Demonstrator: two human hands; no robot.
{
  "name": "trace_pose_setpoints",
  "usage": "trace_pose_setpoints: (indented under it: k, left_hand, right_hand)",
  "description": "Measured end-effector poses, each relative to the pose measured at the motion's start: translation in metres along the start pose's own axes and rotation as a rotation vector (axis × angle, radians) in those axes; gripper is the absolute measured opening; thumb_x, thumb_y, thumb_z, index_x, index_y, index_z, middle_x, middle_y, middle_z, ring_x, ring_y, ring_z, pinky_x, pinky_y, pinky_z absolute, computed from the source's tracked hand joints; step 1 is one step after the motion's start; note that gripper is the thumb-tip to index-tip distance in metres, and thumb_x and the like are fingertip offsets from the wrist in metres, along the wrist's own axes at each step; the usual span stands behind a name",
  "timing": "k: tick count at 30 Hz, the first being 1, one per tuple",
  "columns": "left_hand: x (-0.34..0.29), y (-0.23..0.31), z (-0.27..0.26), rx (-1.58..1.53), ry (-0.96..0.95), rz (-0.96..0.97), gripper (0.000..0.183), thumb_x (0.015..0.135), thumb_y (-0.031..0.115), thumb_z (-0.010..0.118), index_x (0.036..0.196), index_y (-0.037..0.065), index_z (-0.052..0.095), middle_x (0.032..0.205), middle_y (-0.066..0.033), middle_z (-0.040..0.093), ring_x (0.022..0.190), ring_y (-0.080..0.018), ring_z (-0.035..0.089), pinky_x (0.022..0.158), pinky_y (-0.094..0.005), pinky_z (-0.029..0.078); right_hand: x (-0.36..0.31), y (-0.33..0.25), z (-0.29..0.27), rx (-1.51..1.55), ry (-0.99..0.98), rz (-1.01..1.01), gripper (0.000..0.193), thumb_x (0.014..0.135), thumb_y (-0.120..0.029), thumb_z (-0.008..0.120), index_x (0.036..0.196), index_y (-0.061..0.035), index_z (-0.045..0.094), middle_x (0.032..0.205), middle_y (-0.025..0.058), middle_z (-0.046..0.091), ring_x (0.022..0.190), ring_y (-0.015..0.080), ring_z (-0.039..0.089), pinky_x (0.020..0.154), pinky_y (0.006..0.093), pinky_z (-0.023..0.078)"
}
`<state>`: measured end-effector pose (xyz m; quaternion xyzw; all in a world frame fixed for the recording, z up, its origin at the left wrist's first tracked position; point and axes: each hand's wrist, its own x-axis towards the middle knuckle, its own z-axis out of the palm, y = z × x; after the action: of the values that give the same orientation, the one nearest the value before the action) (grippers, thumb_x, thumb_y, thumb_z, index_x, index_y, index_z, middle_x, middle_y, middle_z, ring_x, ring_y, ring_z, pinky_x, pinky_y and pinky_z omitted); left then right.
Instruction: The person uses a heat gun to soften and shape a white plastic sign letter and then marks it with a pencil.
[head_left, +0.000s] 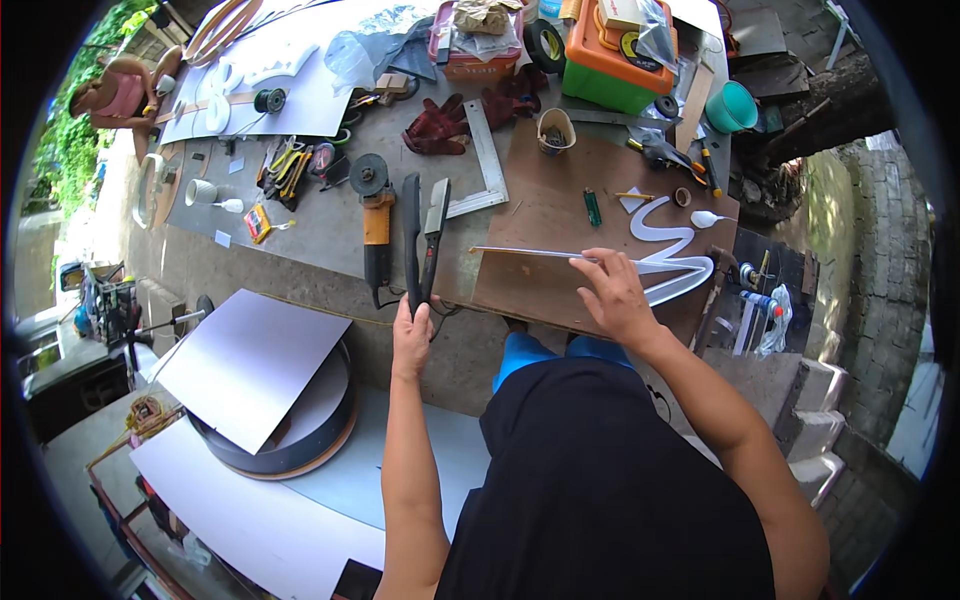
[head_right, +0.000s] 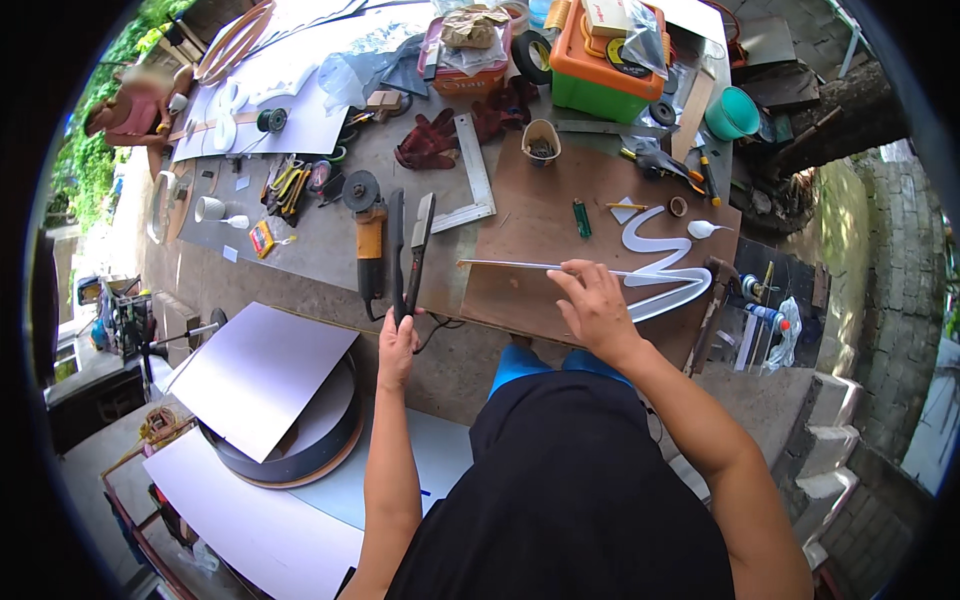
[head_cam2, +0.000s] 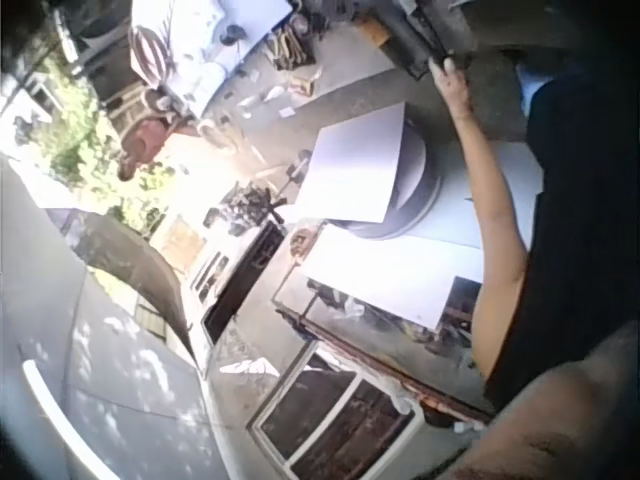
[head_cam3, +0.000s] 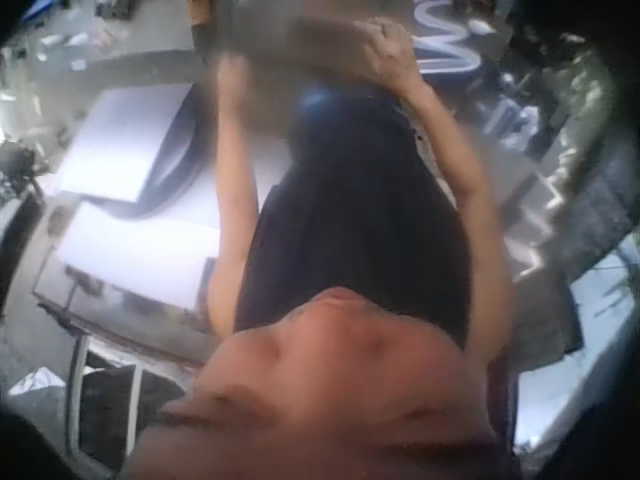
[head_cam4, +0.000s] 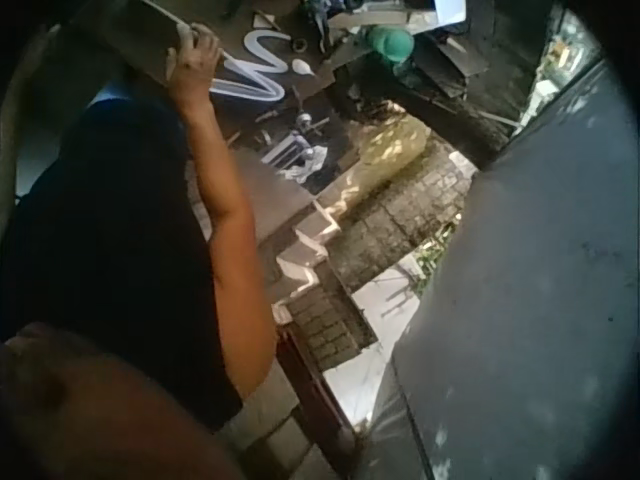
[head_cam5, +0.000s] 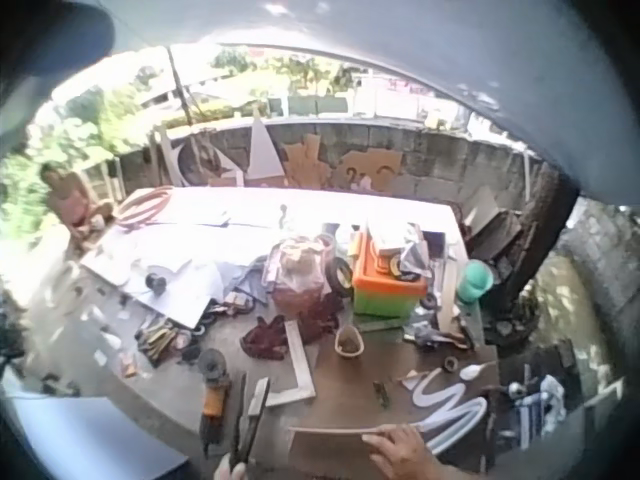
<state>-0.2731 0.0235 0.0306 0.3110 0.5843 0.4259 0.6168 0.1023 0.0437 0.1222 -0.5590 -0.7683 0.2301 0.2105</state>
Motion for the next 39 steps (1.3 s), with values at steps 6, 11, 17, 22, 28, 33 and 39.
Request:
trace_pose_setpoints:
  k: [6,11,17,22,28,33,39]
  left_hand:
    - [0.070,-0.024,-0.030,-0.023,-0.048,-0.068,0.041,0.112,0.023,0.054,0.150,0.008,0.049,0.136,-0.0050,0.066,0.068,-0.0050,0.052,0.065,-0.0214,0.045]
    - [0.091,-0.053,-0.058,0.023,-0.098,-0.142,0.043,0.112,0.021,0.056,0.152,0.009,0.049,0.135,-0.0046,0.067,0.083,-0.0052,0.057,0.076,-0.0225,0.049]
    - [0.084,-0.048,-0.036,0.955,0.319,0.128,0.057,0.103,0.021,0.067,0.149,-0.008,0.048,0.132,-0.0226,0.063,0.114,-0.0302,0.064,0.099,-0.0405,0.053]
    - [0.054,0.006,0.065,1.304,0.223,0.572,0.045,0.092,0.015,0.071,0.133,0.000,0.060,0.126,-0.0197,0.064,0.125,-0.0391,0.055,0.108,-0.0501,0.041]
    - [0.037,0.009,0.206,1.055,-0.620,0.551,0.026,0.093,0.010,0.073,0.119,0.008,0.072,0.114,-0.0108,0.069,0.111,-0.0319,0.063,0.100,-0.0436,0.047]
    - [0.024,-0.030,0.255,1.098,-0.718,0.475,0.029,0.093,0.021,0.076,0.120,0.010,0.074,0.116,-0.0094,0.069,0.111,-0.0315,0.063,0.096,-0.0437,0.047]
    - [0.010,-0.058,0.262,1.120,-0.690,0.344,0.028,0.092,0.022,0.077,0.118,0.011,0.074,0.113,-0.0086,0.068,0.109,-0.0307,0.062,0.095,-0.0435,0.045]
  right_hand:
    - [-0.076,0.060,-0.019,0.014,0.303,0.580,0.027,0.091,-0.003,0.070,0.118,-0.0051,0.071,0.109,0.0131,0.065,0.104,0.0328,0.062,0.093,0.0426,0.051]
    - [-0.136,0.099,-0.026,-0.005,0.516,0.926,0.015,0.097,-0.008,0.068,0.111,-0.0049,0.074,0.100,0.0100,0.066,0.081,0.0227,0.067,0.077,0.0362,0.055]
    - [-0.136,0.128,-0.024,0.031,0.459,0.914,0.014,0.093,-0.005,0.072,0.106,-0.0087,0.076,0.100,0.0091,0.064,0.091,0.0254,0.066,0.082,0.0377,0.054]
    - [-0.120,0.137,-0.015,-0.121,0.343,0.651,0.020,0.090,-0.004,0.075,0.109,-0.0098,0.078,0.111,0.0093,0.062,0.103,0.0291,0.062,0.089,0.0407,0.053]
    - [-0.116,0.152,-0.016,-0.096,0.209,0.555,0.018,0.089,-0.007,0.077,0.106,-0.0099,0.077,0.119,0.0090,0.063,0.112,0.0319,0.063,0.095,0.0460,0.053]
    - [-0.119,0.156,-0.017,-0.070,0.216,0.559,0.016,0.088,-0.007,0.077,0.105,-0.0088,0.077,0.116,0.0082,0.064,0.108,0.0308,0.064,0.094,0.0454,0.053]
    - [-0.113,0.154,-0.022,-0.082,0.300,0.510,0.017,0.088,-0.005,0.077,0.104,-0.0082,0.076,0.109,0.0082,0.066,0.103,0.0310,0.065,0.090,0.0437,0.054]
